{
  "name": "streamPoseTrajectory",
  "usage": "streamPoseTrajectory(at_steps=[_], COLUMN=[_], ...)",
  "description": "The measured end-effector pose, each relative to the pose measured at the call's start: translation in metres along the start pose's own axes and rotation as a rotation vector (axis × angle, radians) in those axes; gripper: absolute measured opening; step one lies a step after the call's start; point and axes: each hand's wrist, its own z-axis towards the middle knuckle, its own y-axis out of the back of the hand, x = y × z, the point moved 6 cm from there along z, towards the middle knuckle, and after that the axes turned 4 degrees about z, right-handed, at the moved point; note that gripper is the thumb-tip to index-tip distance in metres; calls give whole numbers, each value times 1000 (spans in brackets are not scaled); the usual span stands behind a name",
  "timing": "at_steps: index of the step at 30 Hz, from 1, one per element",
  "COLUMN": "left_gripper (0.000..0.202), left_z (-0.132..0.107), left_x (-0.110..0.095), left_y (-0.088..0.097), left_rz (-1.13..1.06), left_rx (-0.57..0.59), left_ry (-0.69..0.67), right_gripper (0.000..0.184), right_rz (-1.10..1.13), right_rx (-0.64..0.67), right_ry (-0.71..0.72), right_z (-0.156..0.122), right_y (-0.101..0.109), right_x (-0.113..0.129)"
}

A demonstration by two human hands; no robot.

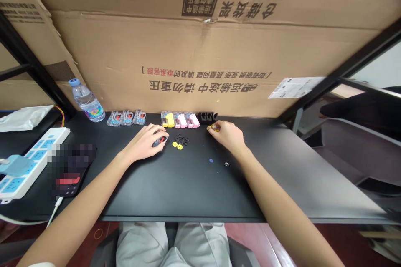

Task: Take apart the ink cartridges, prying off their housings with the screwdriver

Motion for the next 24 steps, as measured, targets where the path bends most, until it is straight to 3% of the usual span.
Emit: streamPoseTrajectory(at_steps=[3,7,16,21,24], left_gripper=[26,30,24,24,25], left_z=[0,1,-8,-19,-29], left_x=[-3,5,38,58,75], left_y=[-3,-2,20,34,39], left_rz=[-20,33,288,360,358], left_rx=[19,34,92,99,52], left_ry=[-35,28,434,671,754], right_gripper=[32,31,48,34,26], right_rz=[18,25,118,227,303], right_rx=[-6,-22,-112,-293,-273], right_ry=[-33,-74,-154,23,226], right_z=[4,7,9,-1,-16], right_y=[-3,-3,11,25,21], right_x=[-2,-7,-24,-3,27])
